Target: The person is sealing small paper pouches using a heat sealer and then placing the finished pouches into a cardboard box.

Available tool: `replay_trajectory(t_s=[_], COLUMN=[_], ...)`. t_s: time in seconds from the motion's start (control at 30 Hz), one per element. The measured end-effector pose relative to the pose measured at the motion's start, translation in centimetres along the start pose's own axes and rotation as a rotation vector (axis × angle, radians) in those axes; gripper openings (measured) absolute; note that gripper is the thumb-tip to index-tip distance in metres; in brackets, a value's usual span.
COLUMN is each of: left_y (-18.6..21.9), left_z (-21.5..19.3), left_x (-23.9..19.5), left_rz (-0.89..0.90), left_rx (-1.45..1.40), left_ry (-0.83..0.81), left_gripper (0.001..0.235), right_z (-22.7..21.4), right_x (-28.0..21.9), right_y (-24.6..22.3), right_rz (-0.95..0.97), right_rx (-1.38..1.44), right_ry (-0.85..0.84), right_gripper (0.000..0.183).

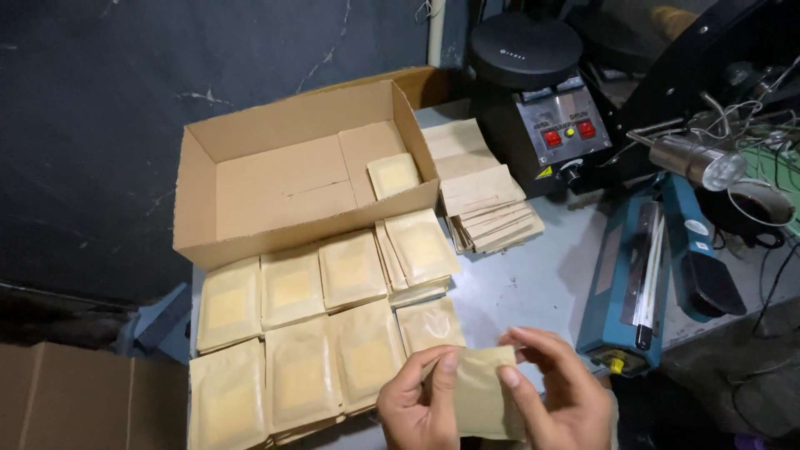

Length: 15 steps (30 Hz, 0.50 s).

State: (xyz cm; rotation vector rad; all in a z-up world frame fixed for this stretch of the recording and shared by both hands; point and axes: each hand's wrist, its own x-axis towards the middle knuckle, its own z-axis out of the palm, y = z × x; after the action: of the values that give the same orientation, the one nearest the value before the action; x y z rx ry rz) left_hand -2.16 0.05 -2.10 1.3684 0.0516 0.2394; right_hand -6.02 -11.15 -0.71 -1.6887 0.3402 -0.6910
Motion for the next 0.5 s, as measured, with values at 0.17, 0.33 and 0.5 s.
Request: replay_trajectory(t_s=[0.17,0.33,0.5], left_y=[0.8,0.4,-0.5], left_z=[-0.5,-0.5,-1.2], left_x=[-0.2,-0.9,-1.6], left_rz=[0.109,0.340,0.391], left_rx=[0.166,0.144,0.283], left_ry=[-0.029,0.083,0.021], left_gripper=[0.026,0.037,0.034], right_z=[0.0,0.9,-0.3], right_x=[0.3,-0.5,-0.9], right_y=[0.6,1.4,4.3], right_rz=[0.028,-0.156,0.157], right_rx=[-0.015,-0.183,0.051], right_ry=[-0.017,0.231,0.029], right_gripper=[0.017,0.011,0.018])
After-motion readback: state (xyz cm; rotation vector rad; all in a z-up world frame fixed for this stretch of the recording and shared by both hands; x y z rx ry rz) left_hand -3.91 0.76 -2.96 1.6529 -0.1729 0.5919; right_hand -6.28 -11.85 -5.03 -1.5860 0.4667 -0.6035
